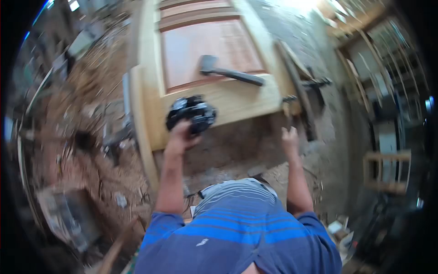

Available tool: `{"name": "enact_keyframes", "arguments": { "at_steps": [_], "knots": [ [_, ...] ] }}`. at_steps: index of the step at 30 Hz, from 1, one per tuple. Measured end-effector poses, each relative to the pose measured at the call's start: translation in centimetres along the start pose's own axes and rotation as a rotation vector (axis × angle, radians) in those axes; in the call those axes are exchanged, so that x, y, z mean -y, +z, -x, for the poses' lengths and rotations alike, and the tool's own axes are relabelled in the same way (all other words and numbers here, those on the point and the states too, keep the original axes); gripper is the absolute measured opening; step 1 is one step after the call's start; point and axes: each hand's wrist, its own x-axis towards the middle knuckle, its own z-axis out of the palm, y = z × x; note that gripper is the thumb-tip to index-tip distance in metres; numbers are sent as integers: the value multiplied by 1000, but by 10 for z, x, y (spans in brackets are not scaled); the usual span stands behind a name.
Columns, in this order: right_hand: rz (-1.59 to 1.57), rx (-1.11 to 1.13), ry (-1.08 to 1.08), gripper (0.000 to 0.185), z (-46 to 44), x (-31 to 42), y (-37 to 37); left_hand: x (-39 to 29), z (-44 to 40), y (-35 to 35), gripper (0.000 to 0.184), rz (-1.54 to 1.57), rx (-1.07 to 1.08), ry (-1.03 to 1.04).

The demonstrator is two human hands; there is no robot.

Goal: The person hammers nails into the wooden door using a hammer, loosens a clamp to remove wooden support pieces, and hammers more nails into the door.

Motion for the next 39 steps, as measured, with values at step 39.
{"name": "enact_keyframes", "arguments": {
  "at_steps": [39],
  "knots": [
    [-667, 1117, -439, 38, -165, -116, -170, -174, -116, 378, 57, -836, -668, 335]
  ]
}}
